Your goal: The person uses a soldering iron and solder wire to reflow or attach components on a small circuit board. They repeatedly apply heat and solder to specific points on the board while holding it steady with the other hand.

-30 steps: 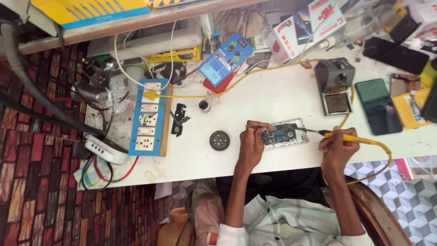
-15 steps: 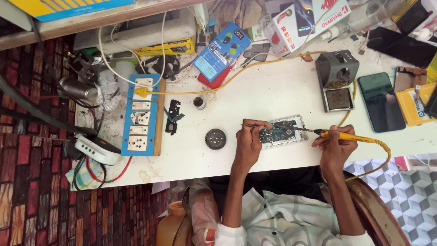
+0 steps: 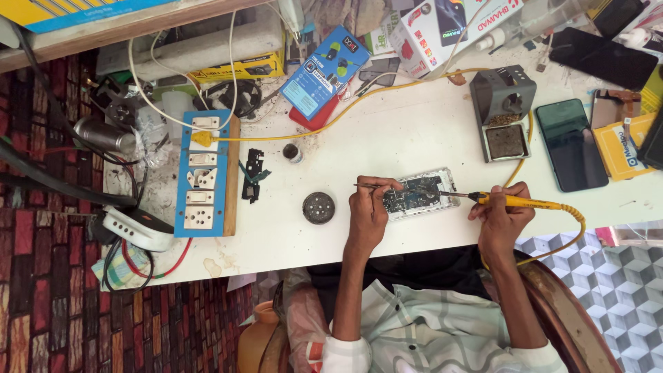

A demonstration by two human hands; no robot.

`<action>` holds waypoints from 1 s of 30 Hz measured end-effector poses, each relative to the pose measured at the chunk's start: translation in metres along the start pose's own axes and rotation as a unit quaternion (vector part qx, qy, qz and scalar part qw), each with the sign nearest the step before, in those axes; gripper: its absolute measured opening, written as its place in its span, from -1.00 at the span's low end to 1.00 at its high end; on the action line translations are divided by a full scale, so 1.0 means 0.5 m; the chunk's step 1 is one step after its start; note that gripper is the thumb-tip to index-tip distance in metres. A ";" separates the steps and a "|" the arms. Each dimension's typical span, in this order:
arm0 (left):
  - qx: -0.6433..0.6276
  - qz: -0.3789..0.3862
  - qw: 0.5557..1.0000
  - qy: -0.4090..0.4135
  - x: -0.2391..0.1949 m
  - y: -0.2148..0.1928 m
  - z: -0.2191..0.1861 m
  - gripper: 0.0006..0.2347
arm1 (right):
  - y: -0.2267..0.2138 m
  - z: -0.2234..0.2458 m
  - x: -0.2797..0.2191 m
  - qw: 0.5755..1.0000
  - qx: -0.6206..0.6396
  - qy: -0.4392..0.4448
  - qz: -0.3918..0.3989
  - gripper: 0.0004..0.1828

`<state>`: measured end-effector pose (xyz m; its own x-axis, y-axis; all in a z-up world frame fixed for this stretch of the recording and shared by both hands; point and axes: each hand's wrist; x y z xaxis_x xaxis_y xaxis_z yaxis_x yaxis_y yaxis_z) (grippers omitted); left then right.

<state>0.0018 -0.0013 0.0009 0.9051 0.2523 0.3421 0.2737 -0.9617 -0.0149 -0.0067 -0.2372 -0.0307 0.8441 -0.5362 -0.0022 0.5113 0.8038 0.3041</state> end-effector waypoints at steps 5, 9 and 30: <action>0.021 0.003 0.998 -0.053 -0.001 0.000 0.001 -0.96 | -0.001 0.001 0.000 1.000 0.004 -0.005 0.004 -0.78; 0.021 0.002 0.998 -0.058 -0.001 0.000 0.005 -0.95 | 0.002 0.004 -0.001 1.000 -0.025 -0.011 0.009 -0.78; 0.032 0.009 0.997 -0.077 -0.003 -0.001 0.003 -0.94 | 0.009 0.017 -0.008 1.000 0.003 0.001 -0.009 -0.79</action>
<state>0.0006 -0.0011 -0.0011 0.9477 0.2536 0.1937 0.2729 -0.9587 -0.0805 -0.0094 -0.2337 -0.0213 0.8348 -0.5506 -0.0089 0.5257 0.7921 0.3102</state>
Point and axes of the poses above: each hand's wrist, its own x-axis towards the middle knuckle, its own y-axis out of the palm, z = x × y, and after that the axes turned 10 degrees about -z, right-handed
